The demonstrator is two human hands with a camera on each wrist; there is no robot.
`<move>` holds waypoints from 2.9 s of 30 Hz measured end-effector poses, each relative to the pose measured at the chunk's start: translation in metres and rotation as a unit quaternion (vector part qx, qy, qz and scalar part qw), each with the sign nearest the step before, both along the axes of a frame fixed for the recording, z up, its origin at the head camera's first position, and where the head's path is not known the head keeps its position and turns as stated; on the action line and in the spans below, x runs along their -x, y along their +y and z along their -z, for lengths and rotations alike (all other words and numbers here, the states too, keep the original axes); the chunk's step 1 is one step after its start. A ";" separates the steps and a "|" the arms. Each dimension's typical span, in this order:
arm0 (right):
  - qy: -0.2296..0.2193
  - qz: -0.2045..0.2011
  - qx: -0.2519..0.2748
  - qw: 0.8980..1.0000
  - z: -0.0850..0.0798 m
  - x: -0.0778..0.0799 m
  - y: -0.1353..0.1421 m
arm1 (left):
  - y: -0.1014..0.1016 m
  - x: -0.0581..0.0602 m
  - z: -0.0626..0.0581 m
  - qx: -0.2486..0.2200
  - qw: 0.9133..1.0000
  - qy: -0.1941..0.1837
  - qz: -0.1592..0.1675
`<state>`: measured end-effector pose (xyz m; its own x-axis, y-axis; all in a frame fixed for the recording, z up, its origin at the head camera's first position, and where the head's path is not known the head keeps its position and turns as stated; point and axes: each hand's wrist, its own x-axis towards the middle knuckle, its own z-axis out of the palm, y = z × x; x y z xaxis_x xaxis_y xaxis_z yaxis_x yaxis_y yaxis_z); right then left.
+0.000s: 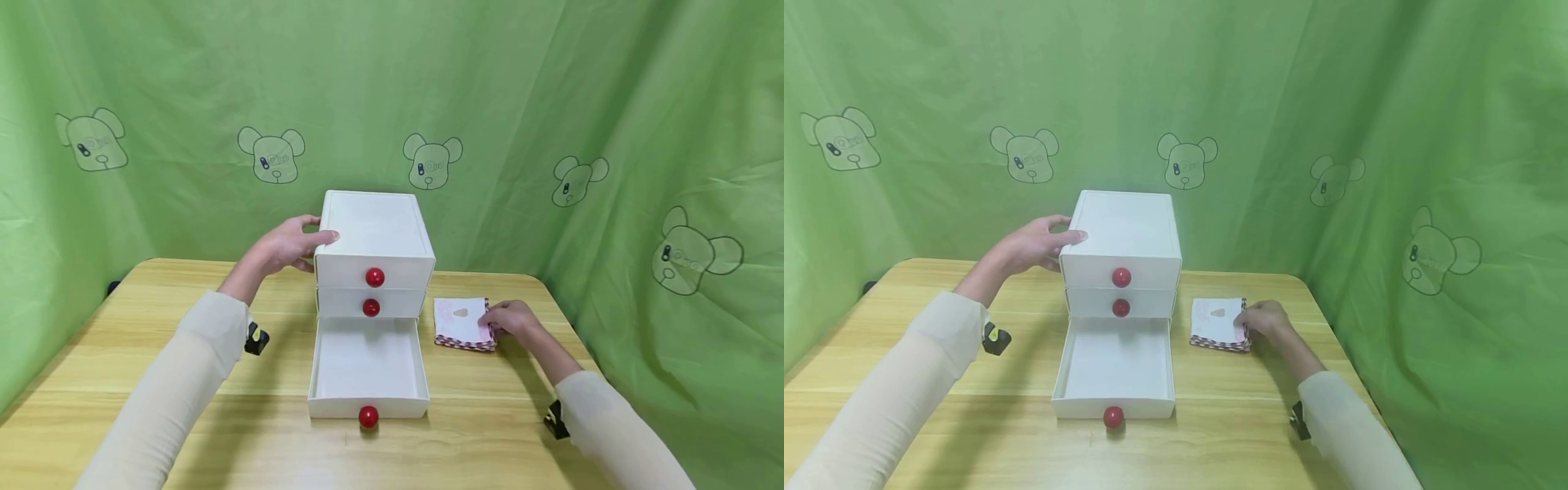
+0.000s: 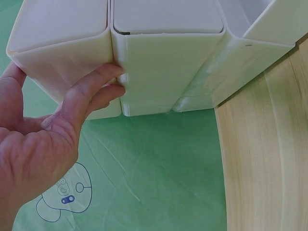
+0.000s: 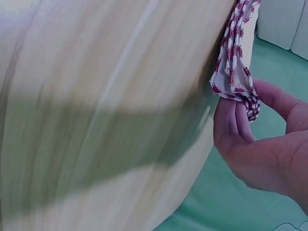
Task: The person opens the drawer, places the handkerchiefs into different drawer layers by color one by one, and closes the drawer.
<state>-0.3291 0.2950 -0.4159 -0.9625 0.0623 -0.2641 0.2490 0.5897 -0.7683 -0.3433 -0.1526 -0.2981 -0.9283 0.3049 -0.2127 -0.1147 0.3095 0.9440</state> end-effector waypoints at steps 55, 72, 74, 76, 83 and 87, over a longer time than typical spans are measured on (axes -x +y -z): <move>0.011 -0.158 0.057 0.986 -0.114 -0.077 -0.073 | 0.000 -0.001 -0.001 0.006 1.000 0.004 -0.012; -0.002 -0.165 0.130 0.978 -0.109 -0.085 -0.109 | 0.000 -0.001 0.000 0.008 1.000 0.006 -0.011; -0.001 -0.166 0.135 0.977 -0.105 -0.085 -0.114 | 0.000 -0.001 0.000 0.007 1.000 0.007 -0.010; -0.003 -0.164 0.143 0.976 -0.102 -0.084 -0.119 | 0.001 -0.002 0.000 0.005 1.000 0.006 -0.009; -0.012 -0.157 0.175 0.972 -0.087 -0.084 -0.131 | 0.001 -0.002 -0.001 0.005 1.000 0.004 -0.008; -0.016 -0.153 0.193 0.969 -0.078 -0.084 -0.137 | 0.000 -0.002 -0.001 0.003 1.000 0.003 -0.004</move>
